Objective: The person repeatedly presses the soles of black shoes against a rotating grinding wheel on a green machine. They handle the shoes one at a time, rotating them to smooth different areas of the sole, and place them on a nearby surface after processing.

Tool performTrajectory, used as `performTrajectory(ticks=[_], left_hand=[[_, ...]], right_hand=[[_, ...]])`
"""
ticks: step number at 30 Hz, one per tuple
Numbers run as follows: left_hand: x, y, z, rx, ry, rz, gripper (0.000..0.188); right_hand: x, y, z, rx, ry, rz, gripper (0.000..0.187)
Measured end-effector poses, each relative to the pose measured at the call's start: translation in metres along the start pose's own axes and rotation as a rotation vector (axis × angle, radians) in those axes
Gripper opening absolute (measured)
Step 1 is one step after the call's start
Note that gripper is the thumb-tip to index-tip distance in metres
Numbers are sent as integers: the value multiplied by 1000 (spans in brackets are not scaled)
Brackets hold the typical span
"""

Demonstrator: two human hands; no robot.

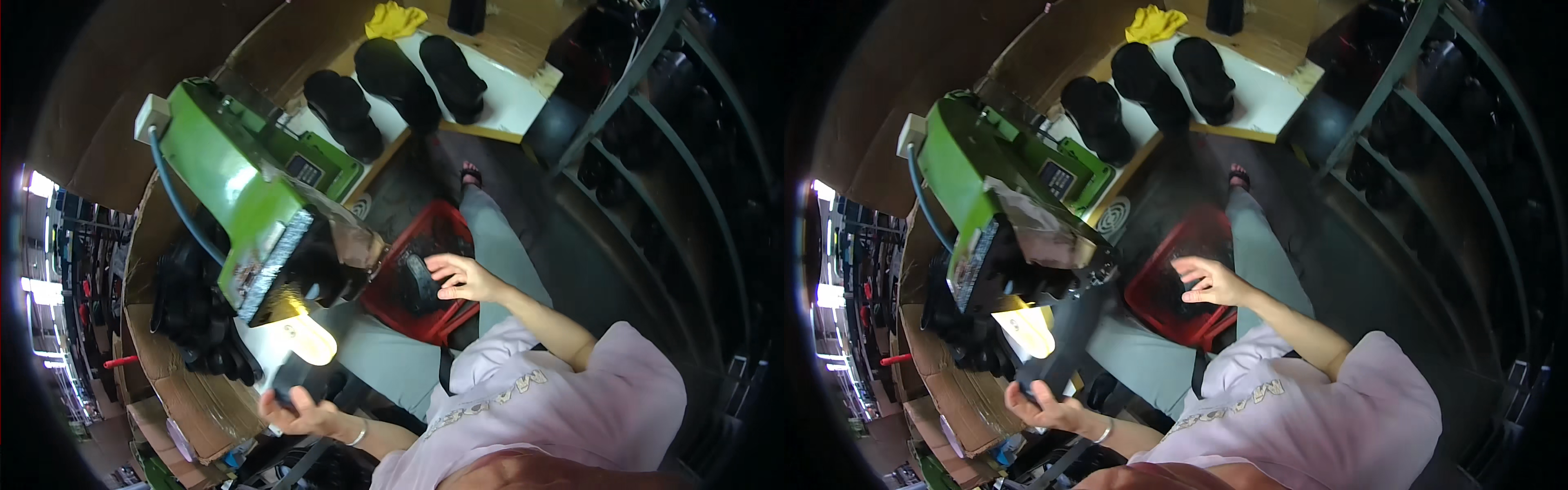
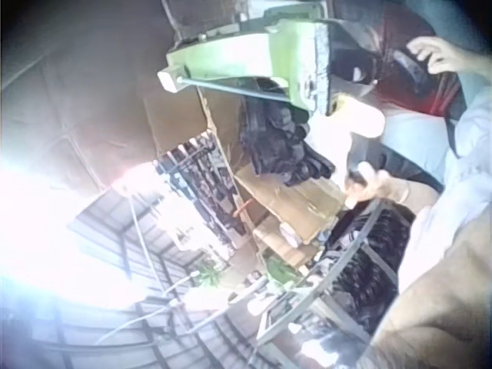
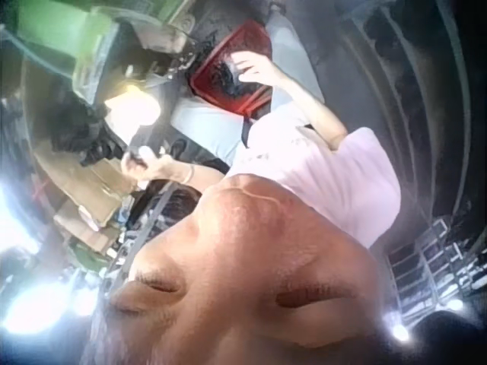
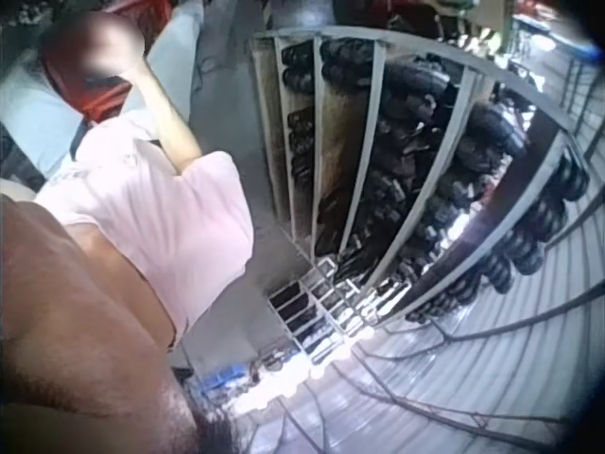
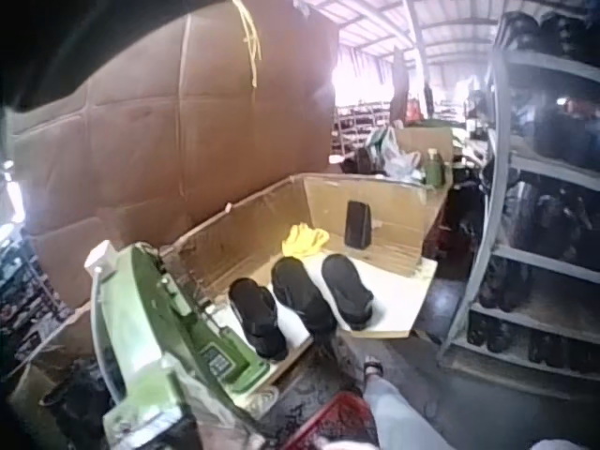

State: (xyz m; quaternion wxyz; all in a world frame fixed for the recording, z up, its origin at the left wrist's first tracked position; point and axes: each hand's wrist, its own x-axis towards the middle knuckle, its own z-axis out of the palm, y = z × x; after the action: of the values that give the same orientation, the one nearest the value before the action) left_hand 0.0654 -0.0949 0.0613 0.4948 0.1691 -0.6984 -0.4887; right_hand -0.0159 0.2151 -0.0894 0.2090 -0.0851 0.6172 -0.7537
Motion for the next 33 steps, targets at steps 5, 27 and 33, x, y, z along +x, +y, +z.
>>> performTrajectory(ticks=[5, 27, 33], left_hand=[[-72, -9, -1, -328, -442, -388, 51], [-99, -4, 118, -637, -661, -709, 30], [-106, -16, 113, -567, -667, -631, 42]], right_hand=[[-27, -26, 2, 113, -373, 90, 84], [-65, 52, -21, 595, 11, 261, 45], [-49, 10, -71, 655, 395, -45, 43]])
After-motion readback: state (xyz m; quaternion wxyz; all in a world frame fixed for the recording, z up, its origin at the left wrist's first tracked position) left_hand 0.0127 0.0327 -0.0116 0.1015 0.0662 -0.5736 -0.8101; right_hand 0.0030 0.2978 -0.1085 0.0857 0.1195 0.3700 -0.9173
